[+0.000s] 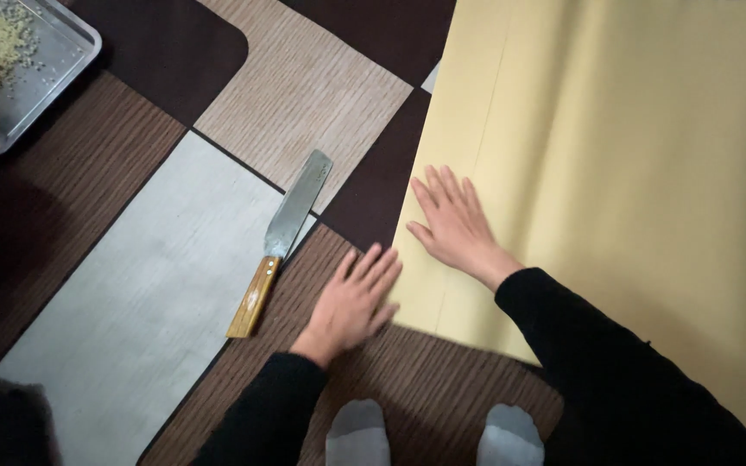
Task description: Folding a large sheet of paper and cutting it into strips using a knife.
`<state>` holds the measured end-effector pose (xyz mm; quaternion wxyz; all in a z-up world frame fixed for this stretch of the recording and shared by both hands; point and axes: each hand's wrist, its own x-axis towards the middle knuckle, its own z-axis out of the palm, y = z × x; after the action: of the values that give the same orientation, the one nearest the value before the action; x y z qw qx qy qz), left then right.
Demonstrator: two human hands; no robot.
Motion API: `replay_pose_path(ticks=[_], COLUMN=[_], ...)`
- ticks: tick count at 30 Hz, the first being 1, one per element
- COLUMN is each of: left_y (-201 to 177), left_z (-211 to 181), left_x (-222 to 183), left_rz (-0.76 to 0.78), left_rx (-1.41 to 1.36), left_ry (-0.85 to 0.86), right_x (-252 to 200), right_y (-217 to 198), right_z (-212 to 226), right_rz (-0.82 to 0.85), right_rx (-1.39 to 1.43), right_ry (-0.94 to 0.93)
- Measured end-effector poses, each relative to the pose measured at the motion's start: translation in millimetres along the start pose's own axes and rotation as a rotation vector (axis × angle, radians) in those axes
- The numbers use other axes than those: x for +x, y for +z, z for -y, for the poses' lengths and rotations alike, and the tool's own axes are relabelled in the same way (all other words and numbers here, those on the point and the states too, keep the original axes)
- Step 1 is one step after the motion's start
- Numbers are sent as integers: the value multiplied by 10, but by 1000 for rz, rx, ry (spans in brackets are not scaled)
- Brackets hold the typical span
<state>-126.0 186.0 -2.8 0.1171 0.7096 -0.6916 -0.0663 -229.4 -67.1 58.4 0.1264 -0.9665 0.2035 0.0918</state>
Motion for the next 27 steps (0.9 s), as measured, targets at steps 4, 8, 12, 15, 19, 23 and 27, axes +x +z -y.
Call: replay_pose_path(ticks=[4, 8, 12, 15, 19, 23, 27], left_y=[94, 65, 46, 25, -28, -551, -369], left_z=[230, 94, -65, -67, -34, 4, 359], left_x=[176, 4, -522, -770, -885, -826, -1036], left_rz=[11, -7, -29, -10, -21, -155, -227], left_rx=[67, 17, 51, 15, 21, 90, 217], left_ry=[-13, -52, -53, -67, -61, -156, -647], right_x=[-149, -231, -245, -290, -303, -260, -157], right_y=[107, 149, 221, 169, 367, 482, 567], right_z=[-56, -191, -269, -215, -293, -338, -392], right_rz=[-13, 101, 121, 104, -1, -36, -59], right_rx=[19, -9, -18, -6, 7, 22, 28], right_ry=[119, 181, 150, 140, 96, 105, 116])
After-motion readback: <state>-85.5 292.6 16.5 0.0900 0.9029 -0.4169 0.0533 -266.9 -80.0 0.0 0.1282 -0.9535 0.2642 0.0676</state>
